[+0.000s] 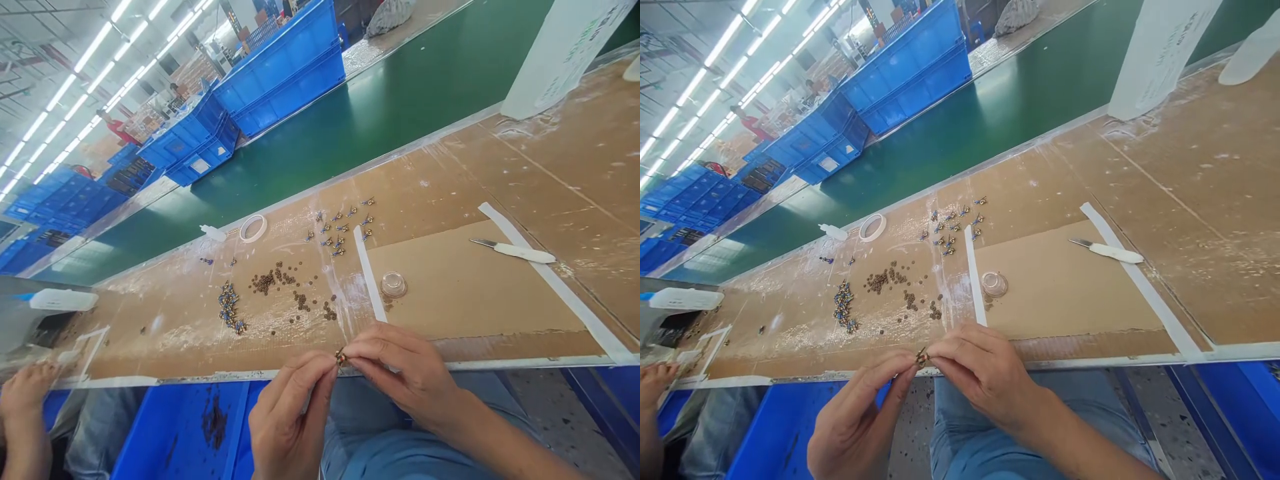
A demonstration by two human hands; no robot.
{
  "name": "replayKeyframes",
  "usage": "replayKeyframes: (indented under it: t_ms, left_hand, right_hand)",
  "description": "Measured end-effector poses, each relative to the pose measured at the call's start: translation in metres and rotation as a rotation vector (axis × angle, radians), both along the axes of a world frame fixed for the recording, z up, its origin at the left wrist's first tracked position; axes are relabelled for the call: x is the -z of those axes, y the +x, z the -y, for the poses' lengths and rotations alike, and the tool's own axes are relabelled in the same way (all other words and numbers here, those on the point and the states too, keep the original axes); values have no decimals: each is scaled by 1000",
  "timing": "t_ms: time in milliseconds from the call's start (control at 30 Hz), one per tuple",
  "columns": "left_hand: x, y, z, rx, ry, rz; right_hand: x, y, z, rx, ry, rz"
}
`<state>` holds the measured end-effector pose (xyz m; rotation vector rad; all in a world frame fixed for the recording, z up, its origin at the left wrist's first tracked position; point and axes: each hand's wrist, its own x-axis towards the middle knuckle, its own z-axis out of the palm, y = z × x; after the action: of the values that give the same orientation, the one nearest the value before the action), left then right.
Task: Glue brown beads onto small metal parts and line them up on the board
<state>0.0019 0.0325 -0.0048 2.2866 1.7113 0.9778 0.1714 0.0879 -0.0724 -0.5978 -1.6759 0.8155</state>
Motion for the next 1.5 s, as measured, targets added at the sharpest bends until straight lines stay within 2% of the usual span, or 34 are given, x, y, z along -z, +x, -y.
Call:
replayKeyframes:
  t_ms: [300, 433, 500, 600, 833, 933, 1033, 1133, 1200, 1300, 1367, 1433, 1500]
  left_hand:
    - [-1, -5, -6, 57, -58, 94]
    - [2, -14, -28, -35, -140, 220]
    - [6, -21, -53, -109, -215, 308]
    - [15, -25, -107, -188, -299, 421]
    - [35, -1, -248, -171, -375, 368]
    - [42, 13, -287, -177, -405, 315]
    - [44, 20, -305, -186, -414, 252]
    - [33, 5, -295, -228, -341, 181]
    - [21, -22, -273, -268, -285, 123]
    - [5, -81, -223, -355, -259, 13]
    - [0, -121, -183, -427, -290, -64]
    - [1, -153, -145, -475, -351, -131]
    - [5, -173, -112, -499, -408, -191]
  right_hand:
    - [-4, 0, -2, 3, 38, 42]
    - [-4, 2, -7, 108, 101, 113]
    - [-3, 2, -9, 182, 112, 133]
    - [4, -3, -9, 224, 108, 120]
    - [17, -15, -5, 210, 127, 167]
    - [21, -16, -5, 229, 146, 194]
    - [22, -16, -7, 244, 168, 207]
    - [22, -14, -7, 237, 173, 183]
    - [21, -12, -7, 230, 170, 173]
    - [22, -10, -5, 231, 183, 174]
    - [24, -9, -5, 225, 185, 172]
    - [27, -8, -4, 216, 186, 173]
    - [28, -7, -4, 214, 191, 180]
